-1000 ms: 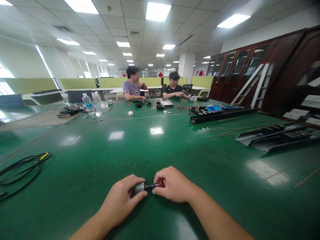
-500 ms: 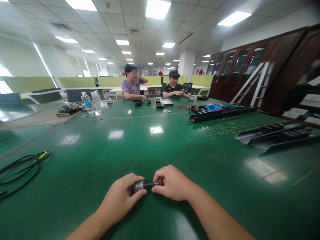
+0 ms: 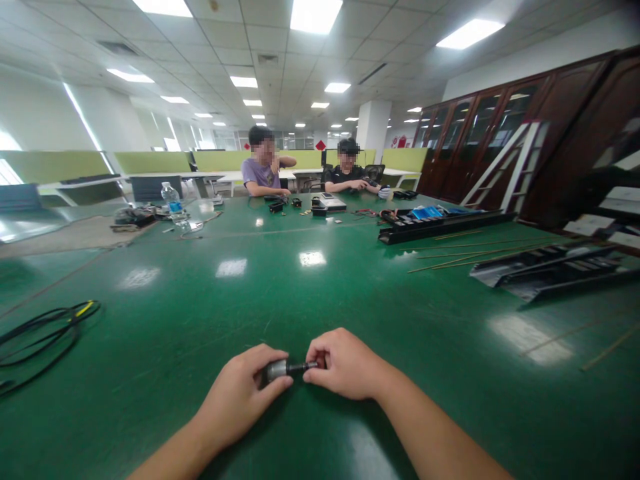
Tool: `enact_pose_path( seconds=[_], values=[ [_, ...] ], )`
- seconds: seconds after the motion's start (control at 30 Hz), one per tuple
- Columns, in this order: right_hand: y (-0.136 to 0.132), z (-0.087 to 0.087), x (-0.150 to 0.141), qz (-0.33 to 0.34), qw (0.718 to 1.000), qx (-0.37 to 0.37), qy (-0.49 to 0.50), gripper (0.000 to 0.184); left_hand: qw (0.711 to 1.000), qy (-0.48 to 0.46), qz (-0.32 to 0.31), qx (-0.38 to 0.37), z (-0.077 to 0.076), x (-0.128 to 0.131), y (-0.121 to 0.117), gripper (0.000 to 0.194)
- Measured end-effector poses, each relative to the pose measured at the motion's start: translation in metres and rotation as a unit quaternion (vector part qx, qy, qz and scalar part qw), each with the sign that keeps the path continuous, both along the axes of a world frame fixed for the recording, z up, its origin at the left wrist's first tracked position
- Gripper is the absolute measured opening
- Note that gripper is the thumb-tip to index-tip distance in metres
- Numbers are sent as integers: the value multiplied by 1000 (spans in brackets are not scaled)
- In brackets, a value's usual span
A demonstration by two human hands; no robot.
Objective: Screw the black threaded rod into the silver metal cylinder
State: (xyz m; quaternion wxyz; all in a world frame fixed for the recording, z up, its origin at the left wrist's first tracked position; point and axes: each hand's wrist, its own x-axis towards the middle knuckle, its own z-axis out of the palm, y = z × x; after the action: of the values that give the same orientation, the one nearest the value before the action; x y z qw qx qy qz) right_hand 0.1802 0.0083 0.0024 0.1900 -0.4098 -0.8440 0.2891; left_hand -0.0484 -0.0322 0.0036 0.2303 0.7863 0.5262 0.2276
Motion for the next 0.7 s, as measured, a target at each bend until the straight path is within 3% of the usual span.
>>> enact_pose_path(
  seconds=[0.7],
  values=[
    [0,1,2,-1,1000,-8,3,15,1000,2,-2,-5,3,0,0,22]
  ],
)
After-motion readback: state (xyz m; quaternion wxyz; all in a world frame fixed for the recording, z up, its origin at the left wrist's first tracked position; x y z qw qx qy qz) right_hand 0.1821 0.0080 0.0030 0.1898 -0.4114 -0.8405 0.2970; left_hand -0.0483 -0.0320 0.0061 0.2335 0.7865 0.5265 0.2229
